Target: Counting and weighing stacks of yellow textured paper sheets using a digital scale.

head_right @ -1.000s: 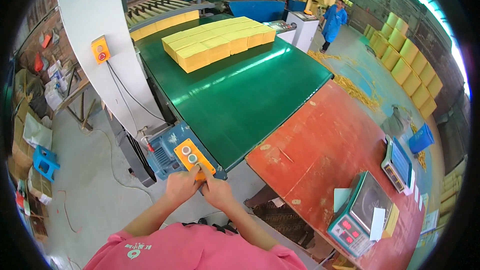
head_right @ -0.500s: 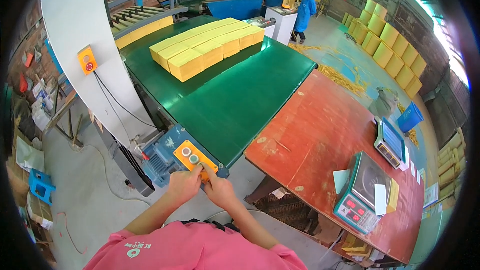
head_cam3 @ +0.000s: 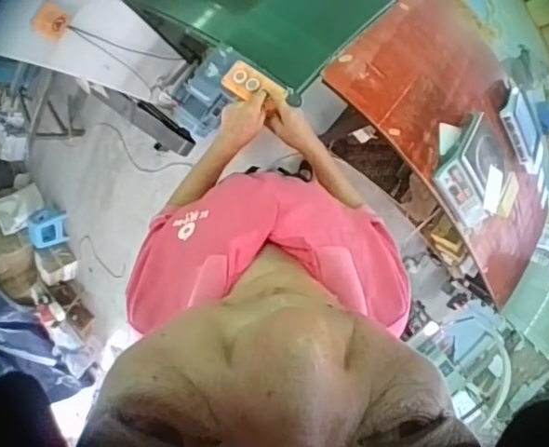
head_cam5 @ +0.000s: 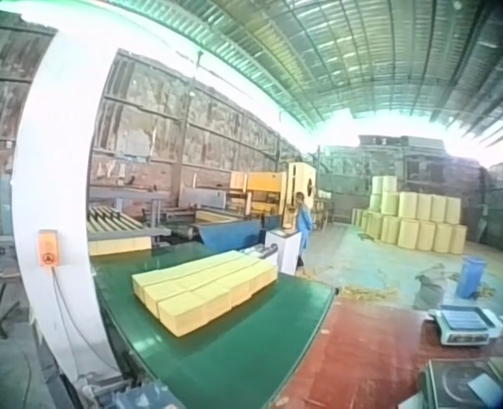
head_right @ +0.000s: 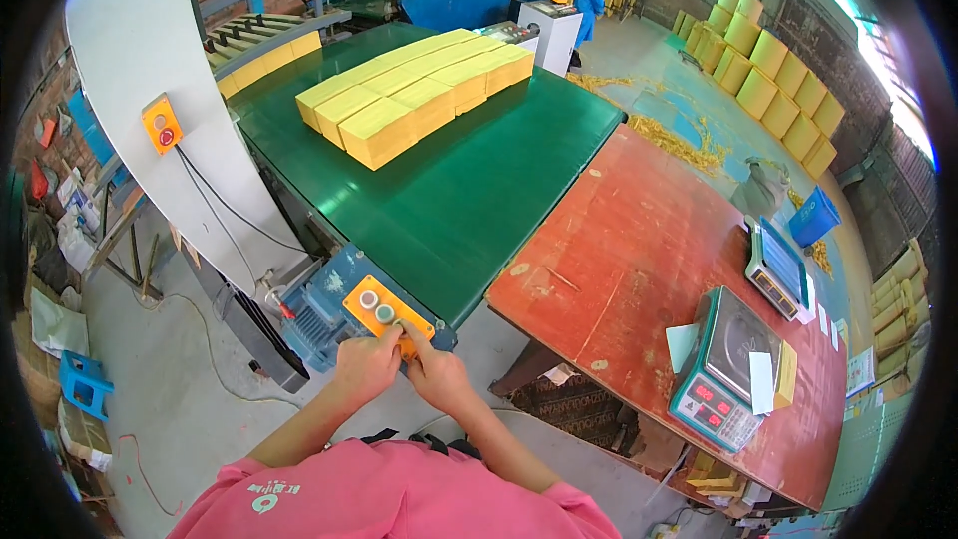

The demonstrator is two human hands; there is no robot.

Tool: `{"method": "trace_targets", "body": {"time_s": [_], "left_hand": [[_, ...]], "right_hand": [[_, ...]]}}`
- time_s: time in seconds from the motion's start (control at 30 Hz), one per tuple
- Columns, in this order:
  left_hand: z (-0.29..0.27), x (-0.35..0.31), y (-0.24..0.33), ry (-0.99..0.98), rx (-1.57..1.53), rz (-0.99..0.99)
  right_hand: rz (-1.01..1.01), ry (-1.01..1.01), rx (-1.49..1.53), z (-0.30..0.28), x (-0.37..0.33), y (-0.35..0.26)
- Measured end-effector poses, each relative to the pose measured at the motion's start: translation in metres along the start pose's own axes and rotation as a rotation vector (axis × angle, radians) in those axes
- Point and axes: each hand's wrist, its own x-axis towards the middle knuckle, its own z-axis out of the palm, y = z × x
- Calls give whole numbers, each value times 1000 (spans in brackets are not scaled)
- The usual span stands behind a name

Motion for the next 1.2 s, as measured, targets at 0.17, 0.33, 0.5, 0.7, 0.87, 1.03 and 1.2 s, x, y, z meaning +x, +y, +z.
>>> {"method": "trace_targets", "body": {"time_s": [0.17, 0.33, 0.5, 0.7, 0.87, 1.03, 1.2], "left_hand": [[0, 0, -1, -19, -8, -9], [1, 0, -2, -35, -20, -8], [2, 2, -1, -57, -2, -43], [2, 0, -1, -16, -12, -12], [2, 1, -2, -13, 1, -19], [1, 0, -1, -4, -26, -6], [1, 1, -2, 24, 4, 27]], "right_hand": [[-3, 3, -1, -1, 1, 2], [-21, 9, -5, 0, 1, 2], [-40, 15, -10, -1, 0, 3], [-22, -4, -3, -2, 0, 2], [-5, -14, 8, -2, 1, 1], [-20, 12, 37, 1, 0, 4], [-40, 26, 52, 5, 1, 9]]}}
